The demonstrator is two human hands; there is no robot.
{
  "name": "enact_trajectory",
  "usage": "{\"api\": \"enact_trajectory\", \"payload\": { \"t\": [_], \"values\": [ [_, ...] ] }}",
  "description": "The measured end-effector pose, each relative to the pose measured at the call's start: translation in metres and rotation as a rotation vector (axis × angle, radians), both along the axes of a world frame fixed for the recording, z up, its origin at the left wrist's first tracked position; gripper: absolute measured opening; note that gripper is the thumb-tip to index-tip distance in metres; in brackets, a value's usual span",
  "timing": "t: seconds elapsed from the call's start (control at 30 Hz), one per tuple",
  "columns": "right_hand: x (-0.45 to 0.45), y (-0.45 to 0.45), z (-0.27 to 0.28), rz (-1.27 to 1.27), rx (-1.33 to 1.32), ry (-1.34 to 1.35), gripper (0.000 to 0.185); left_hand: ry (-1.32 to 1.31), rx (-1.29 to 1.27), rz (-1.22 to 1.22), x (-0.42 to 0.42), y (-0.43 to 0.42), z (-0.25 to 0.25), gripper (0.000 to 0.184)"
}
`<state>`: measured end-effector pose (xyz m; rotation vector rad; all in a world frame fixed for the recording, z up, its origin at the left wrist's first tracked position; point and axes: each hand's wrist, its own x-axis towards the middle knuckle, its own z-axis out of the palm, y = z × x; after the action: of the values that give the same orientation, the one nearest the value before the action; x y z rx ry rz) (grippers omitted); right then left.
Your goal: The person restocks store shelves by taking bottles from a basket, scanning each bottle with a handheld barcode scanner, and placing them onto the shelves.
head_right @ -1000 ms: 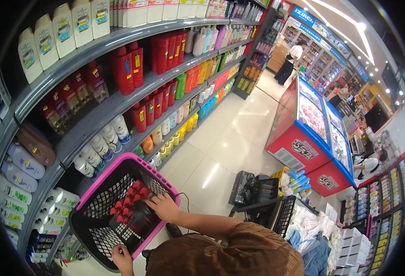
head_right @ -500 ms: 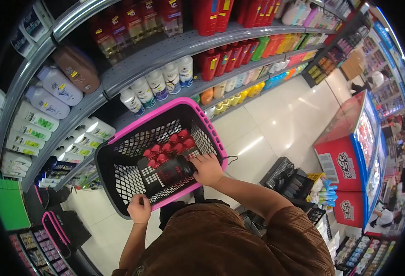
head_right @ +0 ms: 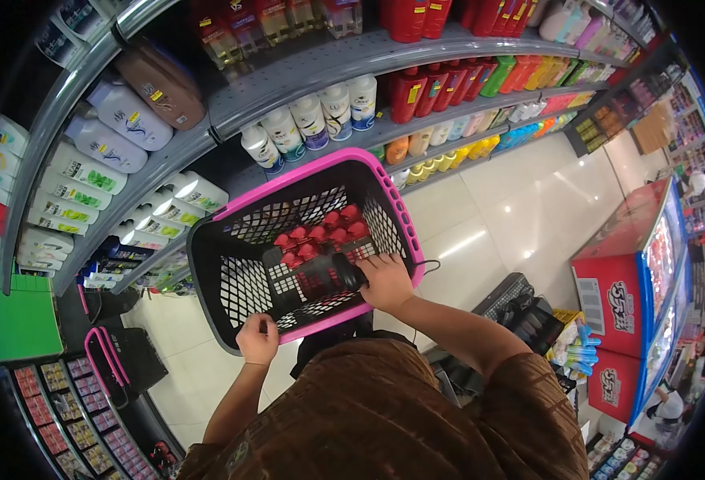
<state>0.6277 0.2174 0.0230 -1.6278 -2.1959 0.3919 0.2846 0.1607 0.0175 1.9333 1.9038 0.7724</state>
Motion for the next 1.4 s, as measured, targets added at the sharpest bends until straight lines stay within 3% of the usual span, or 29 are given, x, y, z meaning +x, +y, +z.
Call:
{"api": "enact_trajectory", "payload": {
  "t": [0.87,0.93,1.03,1.07,1.27,1.4],
  "values": [
    [-0.001,0.006,-0.005,0.026,-0.062,-0.007,0.051,-0.006,-0.117,0.016,0.002,0.008,0.01,0.004],
    [-0.002,0.005,-0.005,0.023,-0.065,-0.005,0.051,0.003,-0.203,0.031,0.001,0.011,0.013,0.008],
    [-0.003,0.001,-0.006,0.014,-0.072,-0.01,0.052,-0.081,-0.708,0.084,-0.005,0.025,0.009,0.025],
    [-0.004,0.004,-0.005,0.006,-0.064,-0.016,0.053,-0.046,-0.911,-0.037,-0.019,0.035,-0.015,0.036],
    [-0.008,0.004,0.004,0.001,0.064,-0.038,0.052,0.142,-0.62,-0.143,0.0,0.114,-0.084,0.067],
    [-0.01,0.004,0.004,-0.018,0.045,-0.061,0.052,0.249,-0.635,-0.146,0.021,0.16,-0.127,0.068]
  ]
}}
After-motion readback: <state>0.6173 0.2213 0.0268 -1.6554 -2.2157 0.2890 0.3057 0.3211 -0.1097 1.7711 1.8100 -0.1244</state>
